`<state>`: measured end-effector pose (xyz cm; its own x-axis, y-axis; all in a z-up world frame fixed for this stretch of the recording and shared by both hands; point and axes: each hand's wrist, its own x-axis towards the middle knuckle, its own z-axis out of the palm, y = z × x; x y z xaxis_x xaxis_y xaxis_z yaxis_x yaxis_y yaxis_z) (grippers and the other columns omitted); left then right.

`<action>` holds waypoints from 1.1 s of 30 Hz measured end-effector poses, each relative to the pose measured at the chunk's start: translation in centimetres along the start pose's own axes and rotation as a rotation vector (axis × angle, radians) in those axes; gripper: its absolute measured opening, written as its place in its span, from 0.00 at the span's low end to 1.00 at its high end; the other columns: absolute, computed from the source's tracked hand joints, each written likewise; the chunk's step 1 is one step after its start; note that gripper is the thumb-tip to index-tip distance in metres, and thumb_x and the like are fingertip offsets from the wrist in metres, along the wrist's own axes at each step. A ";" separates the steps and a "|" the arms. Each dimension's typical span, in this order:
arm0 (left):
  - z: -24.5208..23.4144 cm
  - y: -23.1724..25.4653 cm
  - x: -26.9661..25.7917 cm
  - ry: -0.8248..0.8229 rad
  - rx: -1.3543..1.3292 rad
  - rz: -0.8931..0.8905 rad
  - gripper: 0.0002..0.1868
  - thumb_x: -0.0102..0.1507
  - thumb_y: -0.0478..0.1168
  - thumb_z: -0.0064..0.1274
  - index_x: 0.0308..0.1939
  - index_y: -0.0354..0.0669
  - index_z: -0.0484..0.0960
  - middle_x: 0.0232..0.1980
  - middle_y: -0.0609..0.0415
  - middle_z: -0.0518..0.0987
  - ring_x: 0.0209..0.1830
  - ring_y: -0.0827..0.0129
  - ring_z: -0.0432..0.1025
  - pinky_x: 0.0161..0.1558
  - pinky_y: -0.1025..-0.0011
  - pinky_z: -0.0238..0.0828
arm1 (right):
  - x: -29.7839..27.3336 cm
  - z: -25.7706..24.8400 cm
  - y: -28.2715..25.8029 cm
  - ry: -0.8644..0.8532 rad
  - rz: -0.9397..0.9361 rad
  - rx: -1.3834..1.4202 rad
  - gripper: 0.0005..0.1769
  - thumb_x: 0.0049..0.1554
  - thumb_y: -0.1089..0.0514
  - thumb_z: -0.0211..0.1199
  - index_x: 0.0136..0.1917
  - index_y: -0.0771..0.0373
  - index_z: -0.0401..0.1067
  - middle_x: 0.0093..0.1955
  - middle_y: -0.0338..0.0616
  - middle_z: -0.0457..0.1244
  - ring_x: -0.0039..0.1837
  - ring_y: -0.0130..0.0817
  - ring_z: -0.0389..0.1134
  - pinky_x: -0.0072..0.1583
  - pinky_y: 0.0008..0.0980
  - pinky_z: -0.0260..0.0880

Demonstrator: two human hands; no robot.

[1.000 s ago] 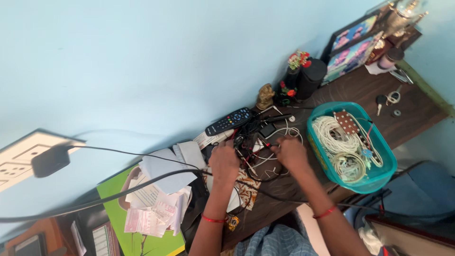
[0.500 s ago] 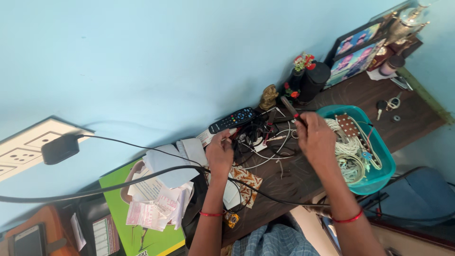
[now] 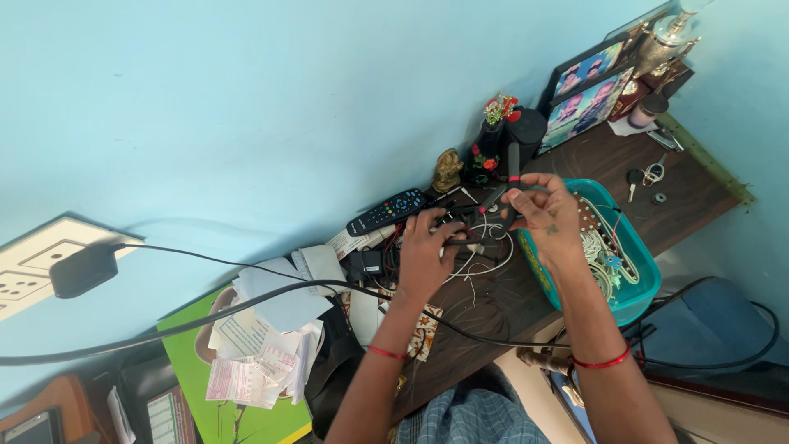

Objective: The person untangles and coils white cables, placing them into a teal plastic container. They also handle a brown polka-dotted cable organizer and a black cable, placing them into the same container. The workspace is a cluttered desk with various items.

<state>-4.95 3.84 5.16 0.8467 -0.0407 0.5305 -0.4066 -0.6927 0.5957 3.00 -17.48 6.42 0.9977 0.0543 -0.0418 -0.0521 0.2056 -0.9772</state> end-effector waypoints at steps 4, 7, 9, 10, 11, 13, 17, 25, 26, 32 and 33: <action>-1.2 -1.2 1.6 -0.328 -0.112 -0.045 0.11 0.64 0.45 0.59 0.42 0.41 0.83 0.41 0.49 0.78 0.44 0.53 0.72 0.42 0.59 0.70 | 0.9 -1.1 2.6 0.073 0.136 0.170 0.17 0.62 0.63 0.63 0.61 0.68 0.62 0.46 0.48 0.70 0.43 0.33 0.73 0.43 0.30 0.76; -2.3 -1.1 3.5 -0.281 -0.077 -0.097 0.19 0.70 0.51 0.54 0.37 0.36 0.78 0.35 0.44 0.77 0.39 0.48 0.73 0.40 0.54 0.70 | 1.0 -1.9 4.3 -0.002 0.195 0.071 0.12 0.64 0.59 0.59 0.58 0.67 0.67 0.45 0.46 0.70 0.42 0.33 0.73 0.42 0.30 0.77; -3.1 -0.6 5.2 -0.265 0.016 -0.153 0.19 0.69 0.53 0.51 0.43 0.39 0.79 0.27 0.44 0.77 0.32 0.45 0.74 0.36 0.51 0.69 | 0.5 -1.7 4.8 -0.045 0.147 -0.115 0.11 0.65 0.59 0.58 0.58 0.67 0.69 0.45 0.45 0.70 0.41 0.32 0.72 0.42 0.30 0.76; -3.4 -0.4 6.3 -0.258 0.061 -0.182 0.20 0.68 0.55 0.49 0.46 0.41 0.80 0.24 0.43 0.76 0.29 0.44 0.74 0.34 0.50 0.68 | 0.1 -1.3 4.7 -0.040 0.084 -0.228 0.11 0.64 0.60 0.58 0.58 0.67 0.70 0.46 0.44 0.70 0.42 0.31 0.72 0.42 0.29 0.75; -3.7 -0.2 7.4 -0.261 0.065 -0.176 0.20 0.67 0.55 0.49 0.45 0.41 0.80 0.23 0.43 0.76 0.28 0.44 0.73 0.33 0.50 0.68 | -0.1 -0.7 4.2 -0.034 0.021 -0.341 0.11 0.64 0.62 0.58 0.59 0.67 0.71 0.46 0.44 0.69 0.43 0.30 0.72 0.42 0.29 0.74; -4.3 0.3 9.5 -0.268 0.076 -0.166 0.20 0.67 0.56 0.50 0.45 0.42 0.81 0.22 0.43 0.76 0.26 0.43 0.73 0.32 0.50 0.67 | -1.0 0.4 2.2 -0.021 -0.108 -0.405 0.12 0.63 0.62 0.61 0.59 0.68 0.72 0.47 0.42 0.70 0.45 0.27 0.72 0.44 0.26 0.74; -6.4 1.9 13.3 -0.339 -0.023 -0.072 0.22 0.66 0.57 0.53 0.36 0.41 0.82 0.23 0.45 0.75 0.24 0.50 0.71 0.30 0.57 0.67 | -3.5 2.8 -3.1 0.039 -0.473 -0.582 0.13 0.60 0.66 0.66 0.58 0.69 0.73 0.50 0.43 0.70 0.49 0.27 0.70 0.48 0.25 0.72; -11.4 7.3 19.1 -0.223 -0.145 0.044 0.21 0.65 0.56 0.59 0.33 0.41 0.83 0.20 0.56 0.69 0.21 0.74 0.61 0.25 0.69 0.57 | -3.9 4.2 -7.2 0.013 -0.494 -0.334 0.15 0.62 0.70 0.65 0.62 0.68 0.71 0.50 0.41 0.66 0.49 0.23 0.67 0.49 0.23 0.69; -12.0 7.8 19.8 -0.207 -0.144 0.067 0.21 0.65 0.56 0.60 0.32 0.41 0.83 0.20 0.57 0.70 0.20 0.76 0.61 0.25 0.70 0.57 | -4.0 4.2 -7.2 0.005 -0.482 -0.297 0.15 0.63 0.70 0.65 0.62 0.67 0.72 0.49 0.41 0.66 0.49 0.23 0.66 0.50 0.23 0.69; -14.9 7.9 25.5 -0.034 -0.183 0.402 0.20 0.71 0.53 0.61 0.38 0.39 0.84 0.26 0.57 0.76 0.24 0.76 0.67 0.27 0.71 0.64 | -3.7 4.0 -7.1 -0.054 -0.461 -0.209 0.15 0.61 0.70 0.65 0.61 0.67 0.71 0.52 0.38 0.67 0.51 0.21 0.67 0.50 0.23 0.72; -15.4 7.4 26.9 0.009 -0.084 0.414 0.19 0.70 0.52 0.62 0.37 0.39 0.83 0.25 0.56 0.77 0.22 0.74 0.69 0.26 0.70 0.66 | -3.6 4.0 -7.0 -0.061 -0.446 -0.196 0.15 0.61 0.70 0.65 0.62 0.67 0.71 0.52 0.39 0.67 0.52 0.22 0.67 0.51 0.23 0.71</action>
<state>9.56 8.68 33.11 0.6029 -0.2967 0.7407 -0.7387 -0.5582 0.3777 -0.42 -15.18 14.20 0.9163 0.0609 0.3958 0.3944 0.0343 -0.9183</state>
